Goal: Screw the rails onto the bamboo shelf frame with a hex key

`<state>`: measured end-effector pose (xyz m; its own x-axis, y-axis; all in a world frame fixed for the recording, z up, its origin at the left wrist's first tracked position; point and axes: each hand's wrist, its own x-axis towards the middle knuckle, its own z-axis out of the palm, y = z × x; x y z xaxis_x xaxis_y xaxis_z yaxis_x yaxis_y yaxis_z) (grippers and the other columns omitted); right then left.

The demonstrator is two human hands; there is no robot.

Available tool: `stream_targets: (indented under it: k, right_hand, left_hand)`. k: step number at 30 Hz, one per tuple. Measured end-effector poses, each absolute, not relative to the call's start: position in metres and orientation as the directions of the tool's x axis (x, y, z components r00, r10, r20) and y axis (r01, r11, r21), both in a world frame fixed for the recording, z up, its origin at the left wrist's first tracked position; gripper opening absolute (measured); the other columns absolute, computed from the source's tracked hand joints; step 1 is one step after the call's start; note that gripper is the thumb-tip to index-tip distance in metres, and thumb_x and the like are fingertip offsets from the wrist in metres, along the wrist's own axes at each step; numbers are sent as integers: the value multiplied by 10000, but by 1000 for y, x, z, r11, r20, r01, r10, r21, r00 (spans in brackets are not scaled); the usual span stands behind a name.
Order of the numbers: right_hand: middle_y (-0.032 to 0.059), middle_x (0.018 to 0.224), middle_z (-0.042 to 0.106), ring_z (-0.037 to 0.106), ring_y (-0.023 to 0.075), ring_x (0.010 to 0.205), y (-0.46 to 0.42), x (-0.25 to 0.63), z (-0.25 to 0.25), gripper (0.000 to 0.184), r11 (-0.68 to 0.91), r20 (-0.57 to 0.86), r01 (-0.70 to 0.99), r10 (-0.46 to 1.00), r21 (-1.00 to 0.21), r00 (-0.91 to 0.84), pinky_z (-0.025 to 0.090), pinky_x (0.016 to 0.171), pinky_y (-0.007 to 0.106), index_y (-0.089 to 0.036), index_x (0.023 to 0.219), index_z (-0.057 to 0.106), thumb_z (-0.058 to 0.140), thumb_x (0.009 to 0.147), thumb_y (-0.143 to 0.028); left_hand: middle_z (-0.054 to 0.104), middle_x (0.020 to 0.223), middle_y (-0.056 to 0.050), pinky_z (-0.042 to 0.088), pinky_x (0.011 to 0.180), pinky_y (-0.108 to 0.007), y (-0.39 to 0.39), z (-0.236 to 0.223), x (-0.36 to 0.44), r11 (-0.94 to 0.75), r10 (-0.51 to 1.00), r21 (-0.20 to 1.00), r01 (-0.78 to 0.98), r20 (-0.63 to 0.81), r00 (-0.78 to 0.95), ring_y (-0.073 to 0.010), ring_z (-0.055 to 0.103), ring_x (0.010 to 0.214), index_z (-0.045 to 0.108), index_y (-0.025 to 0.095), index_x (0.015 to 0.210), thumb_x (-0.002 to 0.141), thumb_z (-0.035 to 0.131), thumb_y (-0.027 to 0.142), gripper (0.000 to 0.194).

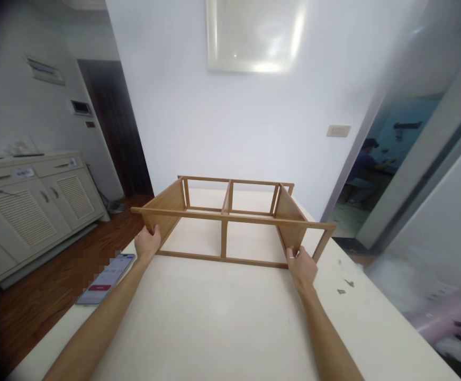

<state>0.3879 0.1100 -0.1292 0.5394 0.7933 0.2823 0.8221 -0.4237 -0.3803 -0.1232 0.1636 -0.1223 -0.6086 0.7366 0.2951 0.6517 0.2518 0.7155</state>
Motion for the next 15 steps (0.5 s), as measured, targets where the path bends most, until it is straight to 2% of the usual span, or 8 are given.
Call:
stream_targets:
  k: [4, 10, 13, 15]
  right_hand:
    - [42, 1031, 703, 679, 167, 869, 93, 392, -128, 325, -432, 289, 825, 790, -364, 541, 582, 820, 371, -170, 1109, 669, 605, 1024, -477]
    - [10, 775, 638, 598, 156, 707, 62, 403, -133, 330, -401, 333, 836, 783, -374, 525, 493, 710, 318, -163, 923, 658, 574, 1016, -469]
    - [9, 847, 660, 623, 148, 745, 53, 406, -139, 310, -384, 343, 832, 779, -400, 525, 531, 734, 321, -162, 973, 662, 593, 1022, -460]
    - [19, 952, 685, 657, 152, 807, 49, 407, -142, 293, -380, 344, 823, 773, -423, 534, 570, 768, 339, -166, 1048, 666, 610, 1023, -452]
  left_hand:
    - [645, 1321, -110, 595, 946, -463, 142, -125, -126, 265, 736, 687, 677, 309, -602, -251, 670, 1130, 621, 177, 1317, 1003, 659, 381, 376]
    - [651, 1308, -107, 597, 940, -459, 93, -137, -132, 301, 721, 641, 706, 331, -609, -251, 673, 1124, 624, 174, 1312, 1001, 663, 383, 376]
    - [667, 1263, -99, 600, 917, -442, 71, -144, -133, 310, 696, 630, 712, 360, -621, -233, 683, 1079, 635, 165, 1280, 1003, 659, 396, 361]
    - [699, 1098, -73, 593, 885, -428, 58, -147, -131, 305, 669, 632, 712, 390, -633, -219, 693, 983, 669, 156, 1154, 1001, 645, 427, 312]
